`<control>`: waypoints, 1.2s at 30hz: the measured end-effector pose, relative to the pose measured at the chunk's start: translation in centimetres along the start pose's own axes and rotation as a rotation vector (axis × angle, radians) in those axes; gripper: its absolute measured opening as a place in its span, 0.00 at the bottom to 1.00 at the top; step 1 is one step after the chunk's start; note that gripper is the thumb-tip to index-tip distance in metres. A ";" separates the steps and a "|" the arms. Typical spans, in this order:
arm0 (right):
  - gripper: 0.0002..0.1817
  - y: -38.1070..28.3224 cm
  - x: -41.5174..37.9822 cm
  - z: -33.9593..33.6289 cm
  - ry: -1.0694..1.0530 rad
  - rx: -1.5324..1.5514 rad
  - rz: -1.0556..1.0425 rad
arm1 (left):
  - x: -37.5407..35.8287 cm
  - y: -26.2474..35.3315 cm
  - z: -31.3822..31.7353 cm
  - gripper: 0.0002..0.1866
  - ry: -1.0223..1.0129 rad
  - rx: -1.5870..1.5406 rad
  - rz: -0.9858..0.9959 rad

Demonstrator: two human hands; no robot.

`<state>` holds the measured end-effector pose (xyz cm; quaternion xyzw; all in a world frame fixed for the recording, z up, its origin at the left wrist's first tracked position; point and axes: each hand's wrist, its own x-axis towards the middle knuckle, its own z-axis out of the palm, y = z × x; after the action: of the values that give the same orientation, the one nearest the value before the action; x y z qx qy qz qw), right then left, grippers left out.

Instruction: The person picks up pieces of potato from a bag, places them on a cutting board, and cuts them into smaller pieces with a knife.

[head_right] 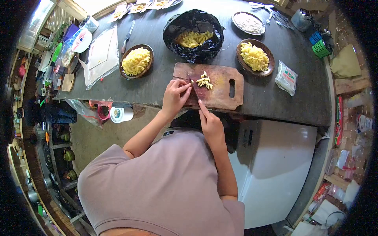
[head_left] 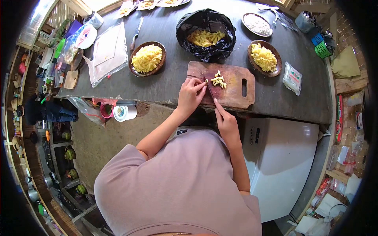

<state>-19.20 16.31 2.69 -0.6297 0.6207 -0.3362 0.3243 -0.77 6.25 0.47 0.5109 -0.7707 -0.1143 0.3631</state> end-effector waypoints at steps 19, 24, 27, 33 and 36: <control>0.22 -1.3 -2.1 -0.8 0.035 -0.027 0.065 | -0.3 -0.2 -0.8 0.12 -0.057 0.001 0.071; 0.24 0.0 -3.1 0.1 0.033 -0.146 0.020 | -0.6 0.0 -0.6 0.12 -0.045 0.000 0.039; 0.24 0.6 -3.0 0.1 0.042 -0.138 -0.016 | -0.6 0.1 -0.5 0.11 -0.026 0.007 0.040; 0.24 0.4 -1.0 0.5 0.004 -0.150 0.020 | -0.8 0.0 -0.3 0.10 0.011 -0.015 0.046; 0.23 -0.2 0.3 1.4 0.025 -0.197 0.026 | -0.9 0.0 -0.2 0.10 0.010 0.027 0.039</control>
<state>-17.97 16.04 2.07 -0.6463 0.6628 -0.2771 0.2574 -0.41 7.09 0.21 0.5011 -0.7804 -0.0941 0.3620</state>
